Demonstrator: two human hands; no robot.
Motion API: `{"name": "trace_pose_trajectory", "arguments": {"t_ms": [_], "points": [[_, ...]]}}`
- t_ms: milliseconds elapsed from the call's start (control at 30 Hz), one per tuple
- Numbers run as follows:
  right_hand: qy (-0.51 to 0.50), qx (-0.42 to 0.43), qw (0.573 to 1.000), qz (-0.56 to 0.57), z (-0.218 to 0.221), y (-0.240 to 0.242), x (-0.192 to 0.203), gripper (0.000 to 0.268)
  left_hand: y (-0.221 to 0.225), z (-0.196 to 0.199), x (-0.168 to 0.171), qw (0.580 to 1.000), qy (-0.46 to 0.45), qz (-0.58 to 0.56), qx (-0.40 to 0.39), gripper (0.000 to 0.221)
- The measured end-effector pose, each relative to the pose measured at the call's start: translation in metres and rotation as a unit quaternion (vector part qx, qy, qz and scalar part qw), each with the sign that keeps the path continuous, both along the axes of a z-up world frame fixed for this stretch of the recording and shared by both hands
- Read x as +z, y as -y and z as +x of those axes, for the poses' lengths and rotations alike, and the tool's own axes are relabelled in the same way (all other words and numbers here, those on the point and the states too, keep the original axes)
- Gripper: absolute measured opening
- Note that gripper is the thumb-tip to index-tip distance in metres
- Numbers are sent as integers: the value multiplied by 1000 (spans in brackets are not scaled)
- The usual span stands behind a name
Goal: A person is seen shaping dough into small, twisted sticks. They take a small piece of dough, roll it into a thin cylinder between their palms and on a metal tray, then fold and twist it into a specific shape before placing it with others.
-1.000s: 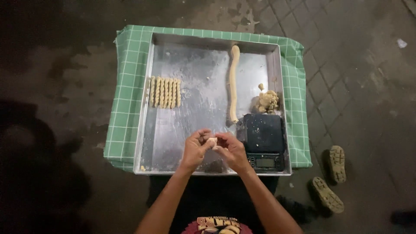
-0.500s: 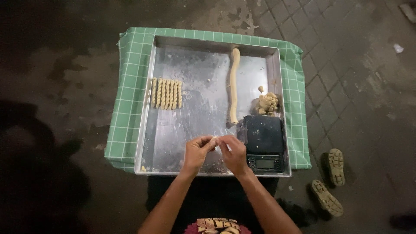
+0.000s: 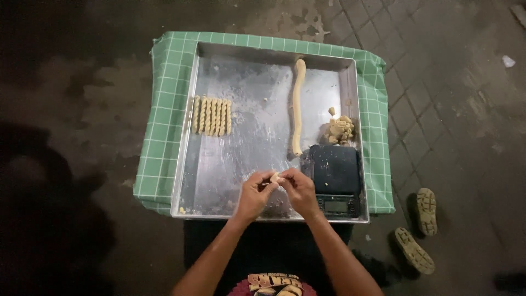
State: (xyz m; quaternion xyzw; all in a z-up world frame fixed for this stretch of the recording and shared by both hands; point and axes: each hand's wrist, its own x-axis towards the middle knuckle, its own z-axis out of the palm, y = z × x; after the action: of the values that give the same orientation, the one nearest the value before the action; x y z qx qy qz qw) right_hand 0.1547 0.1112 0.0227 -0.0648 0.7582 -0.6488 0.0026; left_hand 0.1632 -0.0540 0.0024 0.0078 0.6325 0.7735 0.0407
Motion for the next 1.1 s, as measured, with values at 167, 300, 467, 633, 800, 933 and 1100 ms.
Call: {"name": "trace_pose_trajectory", "arguments": {"t_ms": [167, 300, 467, 633, 800, 933, 1100], "points": [[70, 25, 988, -132, -6, 2, 4, 15, 5, -6, 5, 999, -24, 3, -42, 25], [-9, 2, 994, -113, -2, 3, -2, 8, 0, -6, 1, 998, 31, 43, -31, 24], [-151, -42, 986, 62, 4, 11, 8, 13, 0, -10, -7, 988, 105, 113, 5, 20], [-254, -42, 957, 134, 2, 27, 31, 24, 7, -14, 1, 983, 116, 143, 12, 21], [-208, -32, 970, 118, 2, 14, 13, 12, 6, -15, -1, 993, 88, 77, -26, 20], [-46, -23, 998, -26, 4, 10, -5, 21, 7, -13, -7, 996, 60, 50, -47, 22], [-51, -13, 995, -79, 2, 2, -8, 6, 8, -3, -1, 992, 23, 62, -103, 31]]}}
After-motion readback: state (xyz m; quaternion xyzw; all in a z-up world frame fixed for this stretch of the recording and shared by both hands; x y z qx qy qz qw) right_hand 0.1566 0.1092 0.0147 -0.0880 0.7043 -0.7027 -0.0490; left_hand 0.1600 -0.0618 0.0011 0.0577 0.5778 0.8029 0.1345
